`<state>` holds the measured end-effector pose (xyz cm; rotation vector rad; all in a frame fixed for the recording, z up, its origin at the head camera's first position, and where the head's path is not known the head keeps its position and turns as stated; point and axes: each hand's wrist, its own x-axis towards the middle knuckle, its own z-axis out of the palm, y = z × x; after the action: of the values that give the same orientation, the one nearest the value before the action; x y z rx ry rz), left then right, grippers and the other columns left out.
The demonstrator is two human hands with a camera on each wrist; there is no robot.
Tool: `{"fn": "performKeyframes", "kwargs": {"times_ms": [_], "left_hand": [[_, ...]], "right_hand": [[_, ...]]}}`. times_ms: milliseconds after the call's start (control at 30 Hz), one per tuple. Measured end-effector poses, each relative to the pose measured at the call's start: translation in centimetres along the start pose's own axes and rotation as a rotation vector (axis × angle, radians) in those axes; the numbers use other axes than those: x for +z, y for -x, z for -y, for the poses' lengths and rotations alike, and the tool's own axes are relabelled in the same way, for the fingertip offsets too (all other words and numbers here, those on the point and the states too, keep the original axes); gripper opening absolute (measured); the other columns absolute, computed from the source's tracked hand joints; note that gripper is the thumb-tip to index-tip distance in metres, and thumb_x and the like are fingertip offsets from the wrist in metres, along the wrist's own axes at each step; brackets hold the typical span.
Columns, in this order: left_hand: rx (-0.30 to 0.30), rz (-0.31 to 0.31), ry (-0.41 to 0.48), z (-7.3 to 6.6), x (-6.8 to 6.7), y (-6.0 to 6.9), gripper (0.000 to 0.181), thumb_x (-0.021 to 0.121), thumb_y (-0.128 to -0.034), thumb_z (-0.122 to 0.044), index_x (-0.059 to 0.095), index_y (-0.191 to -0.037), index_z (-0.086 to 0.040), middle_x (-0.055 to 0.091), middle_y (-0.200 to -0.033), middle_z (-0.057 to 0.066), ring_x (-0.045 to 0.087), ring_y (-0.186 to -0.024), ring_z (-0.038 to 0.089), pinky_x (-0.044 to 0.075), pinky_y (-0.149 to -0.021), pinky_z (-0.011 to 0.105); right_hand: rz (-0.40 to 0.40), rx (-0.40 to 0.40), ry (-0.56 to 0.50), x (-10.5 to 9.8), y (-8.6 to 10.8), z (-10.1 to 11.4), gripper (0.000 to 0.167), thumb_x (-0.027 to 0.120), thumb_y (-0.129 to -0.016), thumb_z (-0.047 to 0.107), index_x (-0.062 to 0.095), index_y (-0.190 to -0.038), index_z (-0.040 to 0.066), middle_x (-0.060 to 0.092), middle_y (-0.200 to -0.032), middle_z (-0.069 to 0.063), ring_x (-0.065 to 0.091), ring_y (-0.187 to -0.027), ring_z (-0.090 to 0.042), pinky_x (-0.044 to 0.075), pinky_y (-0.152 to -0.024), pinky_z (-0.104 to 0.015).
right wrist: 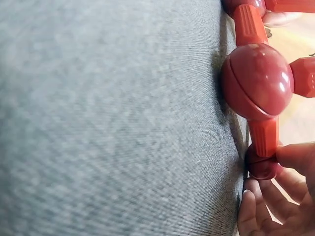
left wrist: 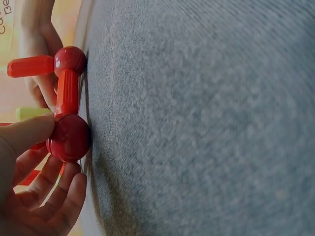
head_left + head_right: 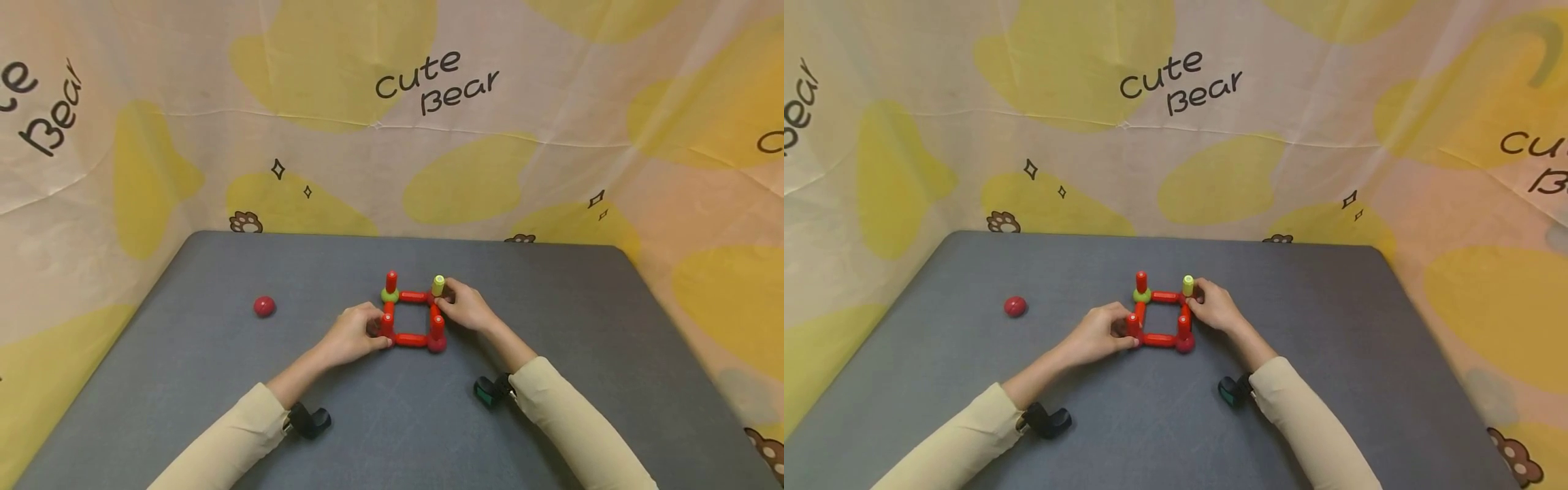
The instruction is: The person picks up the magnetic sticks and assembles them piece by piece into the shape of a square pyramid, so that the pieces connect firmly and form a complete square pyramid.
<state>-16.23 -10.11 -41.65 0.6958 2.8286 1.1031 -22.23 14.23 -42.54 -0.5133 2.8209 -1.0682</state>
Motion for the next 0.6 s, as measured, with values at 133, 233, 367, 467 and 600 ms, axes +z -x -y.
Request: {"fn": "performKeyframes", "kwargs": {"times_ms": [133, 233, 367, 467, 600], "left_hand": [[0.007, -0.010, -0.010, 0.0, 0.1, 0.1, 0.017, 0.079, -0.0694, -0.015, 0.064, -0.076, -0.013, 0.056, -0.076, 0.001, 0.060, -0.068, 0.013, 0.044, -0.062, 0.022], [0.013, -0.016, -0.015, -0.1, 0.1, 0.1, 0.017, 0.079, -0.0690, -0.015, 0.064, -0.077, -0.013, 0.055, -0.076, 0.001, 0.060, -0.068, 0.012, 0.044, -0.061, 0.022], [0.017, -0.010, -0.020, 0.0, 0.1, 0.1, 0.018, 0.079, -0.0693, -0.016, 0.063, -0.076, -0.013, 0.055, -0.076, 0.000, 0.059, -0.068, 0.012, 0.044, -0.061, 0.022], [0.017, -0.004, -0.014, 0.1, 0.0, 0.2, 0.018, 0.079, -0.0702, -0.016, 0.065, -0.081, -0.013, 0.057, -0.078, 0.000, 0.060, -0.069, 0.012, 0.045, -0.062, 0.022], [-0.003, -0.007, 0.032, 0.0, -0.4, 0.7, 0.022, 0.077, -0.0723, -0.015, 0.068, -0.092, -0.011, 0.061, -0.086, -0.001, 0.062, -0.073, 0.011, 0.048, -0.063, 0.023]], "right_hand": [[0.011, 0.026, -0.010, 0.0, -0.3, 0.2, 0.027, 0.059, -0.086, 0.015, 0.057, -0.109, 0.002, 0.065, -0.103, -0.013, 0.062, -0.088, -0.022, 0.049, -0.074, -0.035], [0.014, 0.034, -0.014, 0.1, -0.4, 0.3, 0.028, 0.059, -0.086, 0.015, 0.057, -0.110, 0.002, 0.064, -0.106, -0.014, 0.062, -0.091, -0.023, 0.049, -0.077, -0.037], [0.005, 0.037, -0.027, 0.2, -0.2, 0.3, 0.030, 0.059, -0.086, 0.015, 0.055, -0.113, 0.002, 0.063, -0.111, -0.015, 0.063, -0.093, -0.024, 0.049, -0.079, -0.038], [-0.006, 0.028, -0.041, -0.1, 0.4, 0.2, 0.033, 0.058, -0.087, 0.014, 0.054, -0.117, 0.003, 0.061, -0.115, -0.015, 0.063, -0.094, -0.025, 0.049, -0.079, -0.039], [-0.032, 0.035, -0.027, -0.5, 1.5, 0.1, 0.038, 0.058, -0.087, 0.015, 0.052, -0.122, 0.003, 0.057, -0.120, -0.015, 0.063, -0.094, -0.025, 0.049, -0.078, -0.040]]}}
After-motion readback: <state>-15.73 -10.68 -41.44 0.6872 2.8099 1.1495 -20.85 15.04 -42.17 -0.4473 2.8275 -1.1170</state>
